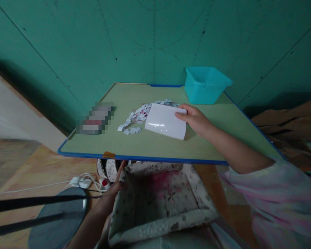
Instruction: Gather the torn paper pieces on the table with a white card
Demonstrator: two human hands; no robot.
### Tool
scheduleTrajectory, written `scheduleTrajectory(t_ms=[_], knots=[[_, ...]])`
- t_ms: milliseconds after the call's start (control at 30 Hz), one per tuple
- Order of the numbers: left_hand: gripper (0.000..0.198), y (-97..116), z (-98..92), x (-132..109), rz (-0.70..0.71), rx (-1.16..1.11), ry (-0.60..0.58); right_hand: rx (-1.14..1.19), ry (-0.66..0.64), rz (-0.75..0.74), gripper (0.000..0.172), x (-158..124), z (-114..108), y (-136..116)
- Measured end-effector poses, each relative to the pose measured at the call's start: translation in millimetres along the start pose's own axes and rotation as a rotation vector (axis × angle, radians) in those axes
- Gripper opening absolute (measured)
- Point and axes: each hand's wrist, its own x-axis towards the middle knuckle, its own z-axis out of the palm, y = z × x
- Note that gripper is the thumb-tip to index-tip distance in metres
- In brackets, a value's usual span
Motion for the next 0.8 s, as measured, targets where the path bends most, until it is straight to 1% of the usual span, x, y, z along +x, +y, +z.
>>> scheduleTrajectory(t_ms=[67, 167, 233, 300, 333, 367, 433, 533, 633, 700, 800], knots=[[0.094, 2.4, -9.5, 4.4, -0.032, 0.051, -0.006, -0.006, 0.001, -0.004, 0.018, -0.3, -0.6, -0.4], [0.087, 6.7, -19.2, 5.7, 0.023, 0.213, -0.039, -0.015, 0.000, -0.013, 0.019, 0.2, -1.6, 1.1], [0.079, 10.5, -17.6, 1.1, 0.026, 0.324, -0.093, -0.017, -0.004, -0.021, 0.019, 0.7, -1.9, 2.7], [0.073, 13.5, -8.3, -8.1, 0.038, 0.362, -0.120, -0.018, -0.005, -0.028, 0.019, 0.9, -1.6, 3.7], [0.069, 14.2, -1.2, -13.9, 0.102, 0.347, -0.090, -0.019, -0.003, -0.030, 0.019, 0.9, -1.4, 4.0], [0.069, 14.4, 6.8, -19.9, 0.161, 0.301, -0.071, -0.021, 0.002, -0.031, 0.019, 0.9, -1.2, 4.0], [0.073, 13.8, 23.0, -30.6, 0.196, 0.182, -0.018, -0.024, 0.024, -0.035, 0.019, 1.0, -1.2, 4.0], [0.068, 13.1, 40.4, -39.7, 0.207, 0.028, -0.013, -0.014, 0.084, -0.044, 0.019, 2.3, -3.0, 4.4], [0.064, 14.6, 45.5, -41.7, 0.173, 0.006, -0.029, 0.021, 0.173, -0.043, 0.023, 5.2, -7.7, 5.3], [0.070, 16.0, 44.4, -41.6, 0.142, 0.016, -0.034, 0.065, 0.250, -0.040, 0.026, 7.9, -12.1, 5.6], [0.081, 17.3, 41.7, -41.0, 0.056, -0.026, -0.051, 0.178, 0.357, -0.043, 0.028, 12.4, -19.4, 5.7]])
